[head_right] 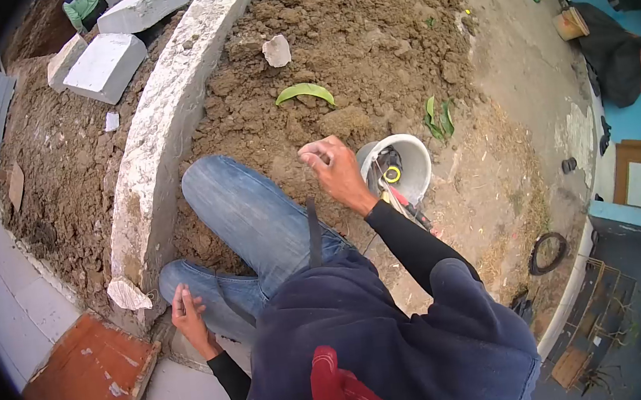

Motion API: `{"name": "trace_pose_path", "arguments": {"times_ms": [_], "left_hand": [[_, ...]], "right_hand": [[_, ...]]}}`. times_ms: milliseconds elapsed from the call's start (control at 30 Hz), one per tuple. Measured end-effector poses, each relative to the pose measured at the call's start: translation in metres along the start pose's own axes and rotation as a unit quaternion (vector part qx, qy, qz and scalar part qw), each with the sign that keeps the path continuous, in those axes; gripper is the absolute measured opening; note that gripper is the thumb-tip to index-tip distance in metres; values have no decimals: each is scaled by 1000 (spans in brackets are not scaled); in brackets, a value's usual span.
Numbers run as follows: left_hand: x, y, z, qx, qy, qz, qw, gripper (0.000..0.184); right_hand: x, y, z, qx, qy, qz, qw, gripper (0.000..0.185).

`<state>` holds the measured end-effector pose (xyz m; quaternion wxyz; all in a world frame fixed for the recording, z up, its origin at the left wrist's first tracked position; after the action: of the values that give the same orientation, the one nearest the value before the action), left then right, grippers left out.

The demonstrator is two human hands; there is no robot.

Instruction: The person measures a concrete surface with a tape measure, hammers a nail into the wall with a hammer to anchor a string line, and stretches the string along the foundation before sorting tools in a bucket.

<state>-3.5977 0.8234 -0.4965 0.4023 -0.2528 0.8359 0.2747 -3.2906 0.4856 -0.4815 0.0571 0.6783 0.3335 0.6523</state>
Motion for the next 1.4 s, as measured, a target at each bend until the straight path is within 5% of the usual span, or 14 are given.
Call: {"name": "trace_pose_path", "arguments": {"times_ms": [133,333,433,567,900,1067,1200,1300,1400], "left_hand": [[0,18,26,-1,-16,14,1000,42],[-34,22,53,26,-42,32,998,47],[-45,33,62,27,-49,28,998,48],[-61,40,67,27,-58,19,998,49],[-73,37,40,2,-67,-32,997,45],[-25,10,5,79,19,-59,995,48],[24,-6,-21,122,98,-93,983,47],[45,-4,-26,113,127,-130,977,50],[45,0,-29,93,145,-190,967,54]], "right_hand": [[-125,133,-36,-189,-199,41,961,22],[-217,134,-98,-239,-343,227,880,34],[-195,110,-96,-286,-277,239,885,34],[-133,93,-62,-232,-208,163,936,32],[-59,-45,29,10,-134,93,987,28],[20,-118,130,16,13,63,998,22],[80,-173,207,-8,263,-76,962,19],[110,-195,231,54,321,-167,931,21],[114,-172,219,-32,297,-94,950,22]]}}
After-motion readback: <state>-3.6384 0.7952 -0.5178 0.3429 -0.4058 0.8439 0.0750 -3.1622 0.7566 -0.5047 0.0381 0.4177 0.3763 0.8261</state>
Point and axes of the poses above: each hand's wrist, its own z-axis towards the middle knuckle, its own y-axis out of the back of the hand, x = y × z, the point moved 2 cm from there along z, towards the middle knuckle, and after that the axes turned 8 degrees about x, right-handed, at the moved point
